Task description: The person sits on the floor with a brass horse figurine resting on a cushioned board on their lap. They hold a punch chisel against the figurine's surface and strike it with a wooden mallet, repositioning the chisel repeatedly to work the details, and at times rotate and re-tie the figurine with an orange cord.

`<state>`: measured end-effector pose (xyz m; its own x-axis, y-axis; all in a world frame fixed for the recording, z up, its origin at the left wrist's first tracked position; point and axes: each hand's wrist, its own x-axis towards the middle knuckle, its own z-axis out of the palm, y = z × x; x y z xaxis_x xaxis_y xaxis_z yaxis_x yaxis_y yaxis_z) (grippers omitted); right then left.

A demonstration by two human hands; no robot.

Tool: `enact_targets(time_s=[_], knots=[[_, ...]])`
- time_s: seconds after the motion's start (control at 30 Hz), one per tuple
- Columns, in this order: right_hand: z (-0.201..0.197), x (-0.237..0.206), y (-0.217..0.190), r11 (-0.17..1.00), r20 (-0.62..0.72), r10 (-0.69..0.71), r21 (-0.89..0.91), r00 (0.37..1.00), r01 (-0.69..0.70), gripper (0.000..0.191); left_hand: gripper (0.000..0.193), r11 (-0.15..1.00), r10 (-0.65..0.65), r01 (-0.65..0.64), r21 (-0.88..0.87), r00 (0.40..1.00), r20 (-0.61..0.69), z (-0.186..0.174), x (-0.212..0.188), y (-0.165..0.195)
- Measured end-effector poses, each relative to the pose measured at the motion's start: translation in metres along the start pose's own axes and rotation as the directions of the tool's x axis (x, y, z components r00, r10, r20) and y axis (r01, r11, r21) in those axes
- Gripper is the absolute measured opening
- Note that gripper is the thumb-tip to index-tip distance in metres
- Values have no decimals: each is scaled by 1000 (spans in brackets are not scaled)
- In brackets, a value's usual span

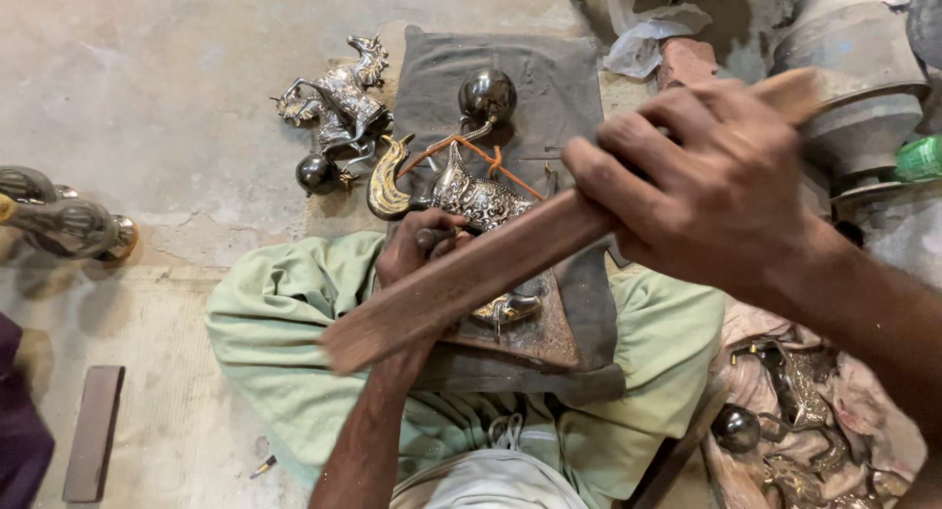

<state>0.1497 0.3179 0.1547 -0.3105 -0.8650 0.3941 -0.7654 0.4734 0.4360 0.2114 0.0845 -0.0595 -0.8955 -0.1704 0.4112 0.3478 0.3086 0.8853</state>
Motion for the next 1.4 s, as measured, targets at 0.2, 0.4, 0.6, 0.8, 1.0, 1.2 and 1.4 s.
enact_targets(time_s=[0.2,0.4,0.6,0.8,1.0,1.2,1.4], knots=[[-8,10,8,985,16,22,-172,1000,-19,22,23,994,78,-79,75,997,6,-4,-8,-5],[-9,2,11,959,106,38,-283,994,-7,23,26,981,-191,189,48,981,39,-1,-4,-17],[-3,-8,12,950,170,48,-313,984,8,24,25,996,-47,44,76,998,30,-2,-13,-25],[13,-17,19,981,-11,150,125,989,-148,28,21,993,-8,8,119,1000,0,1,-5,-7],[10,-23,20,969,110,80,-240,991,-52,23,22,992,107,-105,67,994,-27,-2,9,17],[8,-25,20,941,96,56,-339,994,-21,18,27,985,141,-137,105,990,-30,-1,11,15],[18,-32,19,980,96,183,-98,978,-173,29,15,993,85,-81,89,995,-43,3,10,17]])
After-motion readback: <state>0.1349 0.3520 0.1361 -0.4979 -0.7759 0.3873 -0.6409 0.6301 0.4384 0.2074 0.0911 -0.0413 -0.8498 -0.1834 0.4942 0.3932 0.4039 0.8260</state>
